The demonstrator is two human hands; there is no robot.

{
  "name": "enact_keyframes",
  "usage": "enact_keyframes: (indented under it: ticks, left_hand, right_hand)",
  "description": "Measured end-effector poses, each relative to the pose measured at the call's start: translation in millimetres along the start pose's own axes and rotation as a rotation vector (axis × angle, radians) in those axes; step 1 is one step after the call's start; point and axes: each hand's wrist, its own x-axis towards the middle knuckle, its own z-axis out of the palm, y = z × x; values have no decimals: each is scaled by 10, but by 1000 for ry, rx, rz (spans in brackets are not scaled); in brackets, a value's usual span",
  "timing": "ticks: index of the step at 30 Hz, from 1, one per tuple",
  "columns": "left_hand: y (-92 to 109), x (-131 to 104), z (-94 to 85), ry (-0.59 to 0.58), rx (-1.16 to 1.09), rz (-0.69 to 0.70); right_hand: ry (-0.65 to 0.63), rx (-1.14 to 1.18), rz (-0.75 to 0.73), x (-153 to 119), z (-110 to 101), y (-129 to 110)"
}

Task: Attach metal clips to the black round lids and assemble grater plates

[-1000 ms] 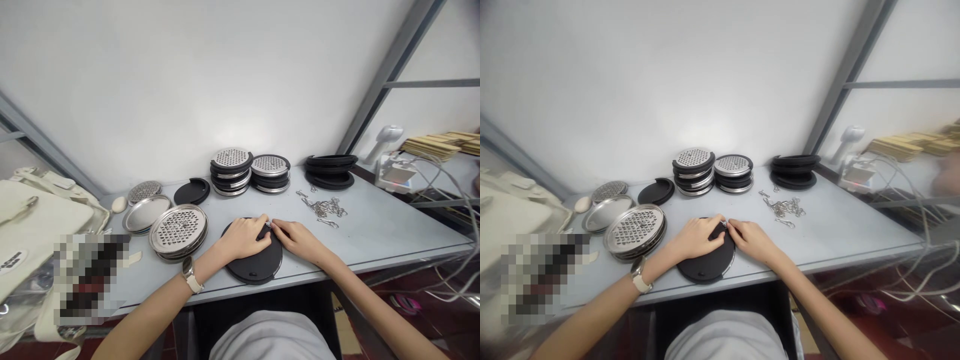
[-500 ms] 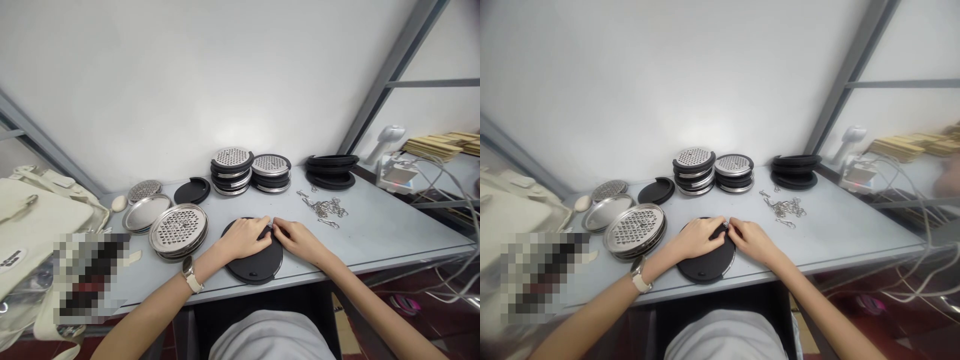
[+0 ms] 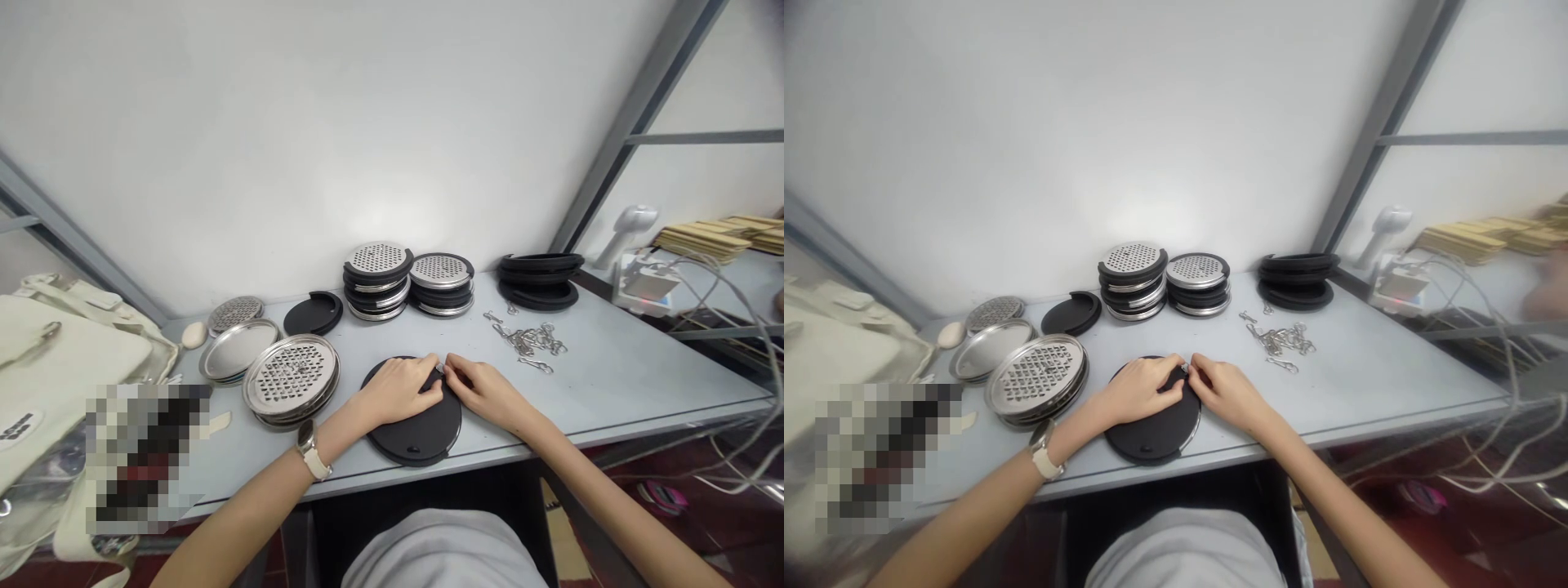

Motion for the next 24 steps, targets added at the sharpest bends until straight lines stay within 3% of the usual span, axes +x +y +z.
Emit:
enact_keyframes:
  ticks: [24]
  left_hand:
    - [-51, 14, 27, 17, -18, 62]
  right_hand:
    - [7, -33, 5, 2, 12, -7]
